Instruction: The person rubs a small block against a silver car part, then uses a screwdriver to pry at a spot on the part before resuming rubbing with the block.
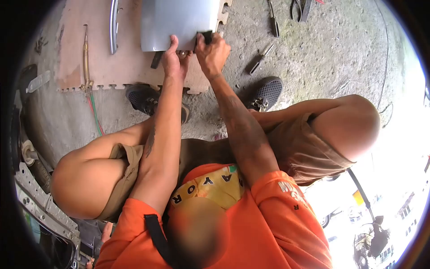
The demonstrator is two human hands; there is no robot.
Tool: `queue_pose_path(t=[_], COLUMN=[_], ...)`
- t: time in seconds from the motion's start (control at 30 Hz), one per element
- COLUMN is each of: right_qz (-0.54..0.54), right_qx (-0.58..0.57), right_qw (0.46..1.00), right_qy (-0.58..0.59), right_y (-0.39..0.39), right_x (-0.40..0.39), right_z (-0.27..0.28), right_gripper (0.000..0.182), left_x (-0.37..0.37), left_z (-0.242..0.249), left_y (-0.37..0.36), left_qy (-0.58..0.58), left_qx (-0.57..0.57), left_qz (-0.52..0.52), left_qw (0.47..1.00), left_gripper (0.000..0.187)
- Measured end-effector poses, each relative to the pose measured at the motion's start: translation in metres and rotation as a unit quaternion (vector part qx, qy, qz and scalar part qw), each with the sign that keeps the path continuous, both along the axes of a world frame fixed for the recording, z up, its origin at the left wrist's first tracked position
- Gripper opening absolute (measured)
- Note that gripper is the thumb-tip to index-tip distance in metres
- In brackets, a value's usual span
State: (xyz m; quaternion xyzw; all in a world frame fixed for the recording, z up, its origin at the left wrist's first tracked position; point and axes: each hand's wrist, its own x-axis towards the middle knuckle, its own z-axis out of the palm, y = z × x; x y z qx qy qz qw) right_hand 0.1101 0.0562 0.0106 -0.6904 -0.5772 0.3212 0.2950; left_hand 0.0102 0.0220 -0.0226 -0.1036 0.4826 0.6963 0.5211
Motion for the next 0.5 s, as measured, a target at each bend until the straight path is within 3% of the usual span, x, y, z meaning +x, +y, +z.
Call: queue_pose_path(t=[0.1, 0.23, 0.3, 0.43, 0.5], right_qz=[-0.026, -0.005, -0.026, 0.000, -0.026], right_qx=[-0.016, 0.002, 0.018, 0.036, -0.007], right_qw=[0.996, 1.000, 0.998, 0.999, 0.997], right_qy=[0.078, 0.012, 0.053, 0.021, 0.077], right_y=[-0.007, -0.004, 0.001, -0.009, 0.007], right_x=[-0.001, -0.001, -0.005, 0.000, -0.003], right_z=[0.009, 0.005, 0.002, 0.005, 0.005], right_gripper=[0.033, 0.031, 0.032, 0.032, 0.033], left_x=[0.003, 0.002, 0.002, 0.004, 0.003], left_z=[0.008, 0.006, 0.005, 0.008, 0.000], left_y=[-0.002, 0.002, -0.002, 0.003, 0.000], left_qy=[0.029, 0.012, 0.030, 0.025, 0.014], left_qx=[-0.039, -0.016, -0.026, -0.015, -0.021], left_qz=[0.006, 0.000, 0.001, 0.009, 0.014], left_qw=[0.999, 1.000, 0.999, 1.000, 1.000], left_gripper=[0.039, 0.039, 0.039, 0.039, 0.041])
